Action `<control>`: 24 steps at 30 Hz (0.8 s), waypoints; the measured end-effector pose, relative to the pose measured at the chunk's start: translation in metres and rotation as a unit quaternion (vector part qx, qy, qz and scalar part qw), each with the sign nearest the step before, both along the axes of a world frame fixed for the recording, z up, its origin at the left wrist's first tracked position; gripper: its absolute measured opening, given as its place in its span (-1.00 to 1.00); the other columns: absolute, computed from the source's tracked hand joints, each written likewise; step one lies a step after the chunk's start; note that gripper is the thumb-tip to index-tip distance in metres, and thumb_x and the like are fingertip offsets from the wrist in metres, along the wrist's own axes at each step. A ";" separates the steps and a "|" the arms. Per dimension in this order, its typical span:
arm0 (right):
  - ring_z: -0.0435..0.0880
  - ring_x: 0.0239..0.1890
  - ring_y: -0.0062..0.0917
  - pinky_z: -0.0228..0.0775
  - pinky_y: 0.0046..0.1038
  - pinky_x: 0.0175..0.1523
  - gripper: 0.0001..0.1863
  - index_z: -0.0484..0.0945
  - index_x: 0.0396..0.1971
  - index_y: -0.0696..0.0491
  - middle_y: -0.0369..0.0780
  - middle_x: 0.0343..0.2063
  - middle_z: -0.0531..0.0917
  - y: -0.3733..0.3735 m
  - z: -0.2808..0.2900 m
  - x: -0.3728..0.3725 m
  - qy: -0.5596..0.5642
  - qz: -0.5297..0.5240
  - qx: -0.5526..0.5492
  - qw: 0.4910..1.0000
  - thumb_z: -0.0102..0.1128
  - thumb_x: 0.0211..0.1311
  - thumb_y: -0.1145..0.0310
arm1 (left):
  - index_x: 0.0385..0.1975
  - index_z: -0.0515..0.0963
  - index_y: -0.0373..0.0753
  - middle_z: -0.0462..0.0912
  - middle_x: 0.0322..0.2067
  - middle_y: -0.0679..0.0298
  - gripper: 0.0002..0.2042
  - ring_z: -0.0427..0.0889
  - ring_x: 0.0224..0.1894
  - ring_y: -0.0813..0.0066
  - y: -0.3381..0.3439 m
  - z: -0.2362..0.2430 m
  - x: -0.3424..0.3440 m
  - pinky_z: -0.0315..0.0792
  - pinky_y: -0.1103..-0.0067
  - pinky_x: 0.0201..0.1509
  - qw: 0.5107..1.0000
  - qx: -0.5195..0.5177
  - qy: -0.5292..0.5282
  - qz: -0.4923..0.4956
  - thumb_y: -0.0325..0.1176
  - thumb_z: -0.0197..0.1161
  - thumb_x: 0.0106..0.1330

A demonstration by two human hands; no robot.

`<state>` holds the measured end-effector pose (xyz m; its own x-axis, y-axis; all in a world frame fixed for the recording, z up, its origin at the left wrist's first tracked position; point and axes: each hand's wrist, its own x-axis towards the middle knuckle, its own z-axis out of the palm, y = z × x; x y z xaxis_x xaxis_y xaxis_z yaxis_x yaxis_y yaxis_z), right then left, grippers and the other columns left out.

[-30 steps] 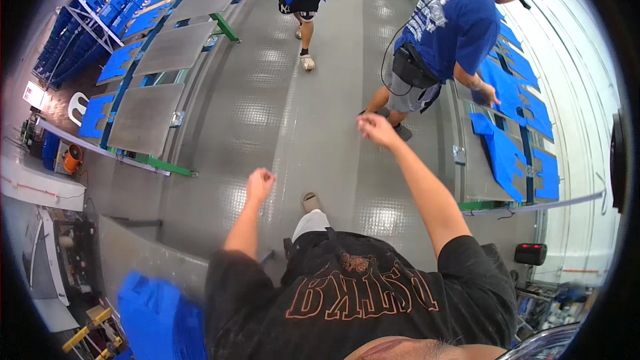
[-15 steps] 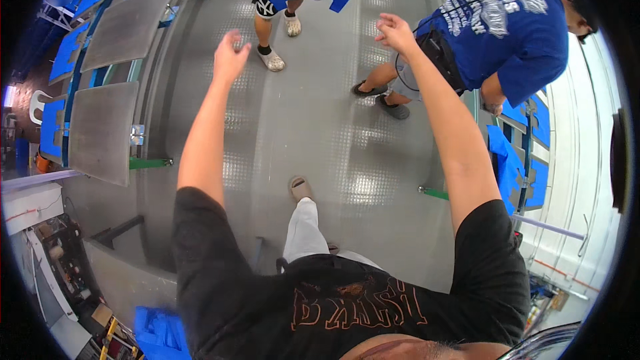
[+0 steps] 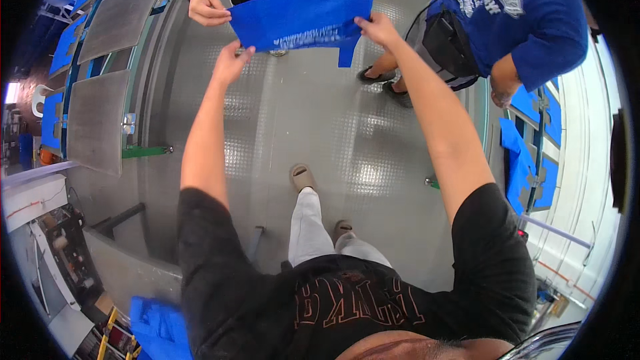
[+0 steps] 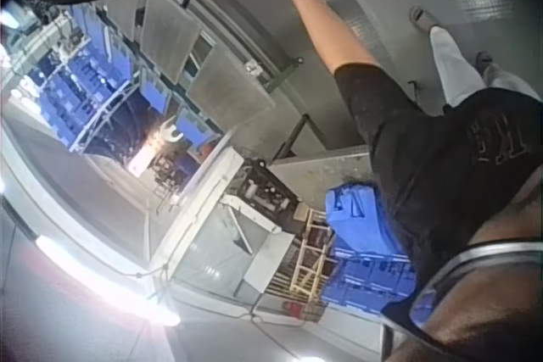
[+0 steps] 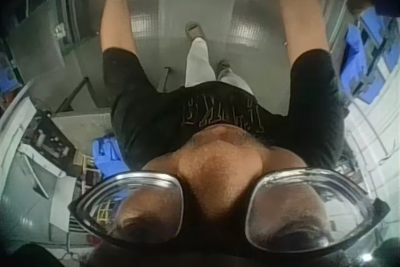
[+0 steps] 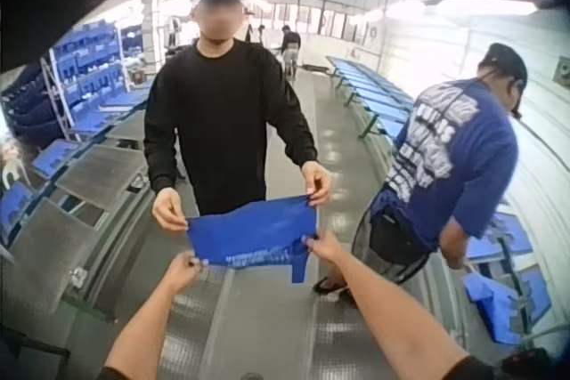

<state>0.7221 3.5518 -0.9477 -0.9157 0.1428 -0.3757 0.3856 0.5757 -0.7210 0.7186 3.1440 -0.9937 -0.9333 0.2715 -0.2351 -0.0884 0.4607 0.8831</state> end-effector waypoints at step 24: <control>0.46 -0.32 -0.72 0.36 -0.54 -0.20 -0.73 0.60 -0.22 0.23 -0.37 -0.42 0.62 -0.227 0.130 0.480 0.064 0.456 -0.240 0.855 0.12 0.38 0.30 | 0.00 0.47 -0.36 0.62 -0.21 0.30 -0.71 0.57 -0.16 0.61 -0.089 0.142 0.801 0.45 0.62 -0.02 0.882 0.118 0.097 0.445 -0.39 0.24 0.35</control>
